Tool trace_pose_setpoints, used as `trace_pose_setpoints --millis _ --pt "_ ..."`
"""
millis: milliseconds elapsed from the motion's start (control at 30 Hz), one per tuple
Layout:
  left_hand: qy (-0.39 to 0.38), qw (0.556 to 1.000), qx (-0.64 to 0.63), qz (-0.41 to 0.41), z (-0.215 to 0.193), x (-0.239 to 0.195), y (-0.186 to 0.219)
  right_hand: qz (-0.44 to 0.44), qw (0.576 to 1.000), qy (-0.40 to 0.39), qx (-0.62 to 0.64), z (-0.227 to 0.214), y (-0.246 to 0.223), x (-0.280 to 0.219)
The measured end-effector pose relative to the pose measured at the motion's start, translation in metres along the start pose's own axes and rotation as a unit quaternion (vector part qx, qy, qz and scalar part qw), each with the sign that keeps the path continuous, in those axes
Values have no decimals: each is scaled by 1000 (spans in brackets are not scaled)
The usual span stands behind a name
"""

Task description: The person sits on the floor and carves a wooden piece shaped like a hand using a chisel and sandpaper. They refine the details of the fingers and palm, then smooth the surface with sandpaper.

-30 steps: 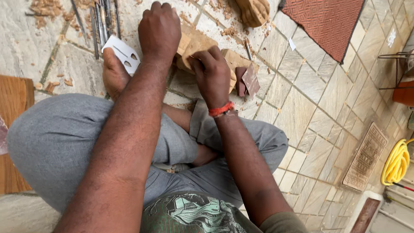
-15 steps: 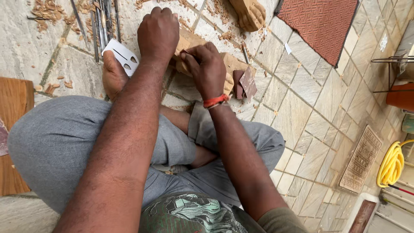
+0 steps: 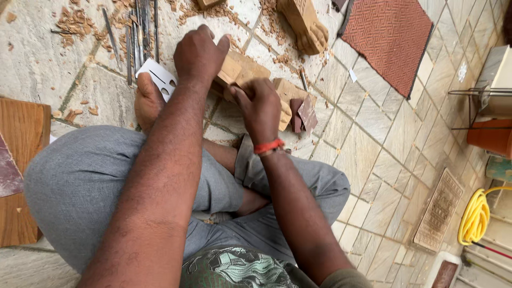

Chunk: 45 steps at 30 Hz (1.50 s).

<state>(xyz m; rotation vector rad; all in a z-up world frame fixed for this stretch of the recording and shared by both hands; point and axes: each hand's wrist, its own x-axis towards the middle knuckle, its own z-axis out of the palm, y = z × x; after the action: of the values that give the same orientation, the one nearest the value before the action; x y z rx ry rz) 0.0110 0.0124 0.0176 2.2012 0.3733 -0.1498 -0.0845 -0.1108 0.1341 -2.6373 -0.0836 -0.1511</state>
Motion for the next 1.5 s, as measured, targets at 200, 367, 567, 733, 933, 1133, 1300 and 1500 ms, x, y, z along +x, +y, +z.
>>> trace_pose_setpoints --millis 200,367,567,733,933,1133,1300,1500 --pt "30 999 11 42 7 -3 -5 75 994 -8 76 0 32 -6" --pt "-54 997 28 -52 -17 1 1 14 996 52 74 14 44 20" --pt "-183 961 -133 -159 -86 -31 51 293 814 201 460 -44 146 -43" --pt "-170 980 -90 -50 -144 -87 109 333 748 176 546 -84 173 -85" --pt "74 986 -22 144 -126 -148 110 175 869 140 441 -71 83 -87" --pt "227 900 66 367 -103 -160 117 -88 977 170 96 -71 16 -94" --pt "137 929 -84 333 -104 -155 109 -105 993 46 39 -84 0 -87" --pt "160 929 -98 319 -98 -161 118 -94 994 -60 8 -98 -1 -60"
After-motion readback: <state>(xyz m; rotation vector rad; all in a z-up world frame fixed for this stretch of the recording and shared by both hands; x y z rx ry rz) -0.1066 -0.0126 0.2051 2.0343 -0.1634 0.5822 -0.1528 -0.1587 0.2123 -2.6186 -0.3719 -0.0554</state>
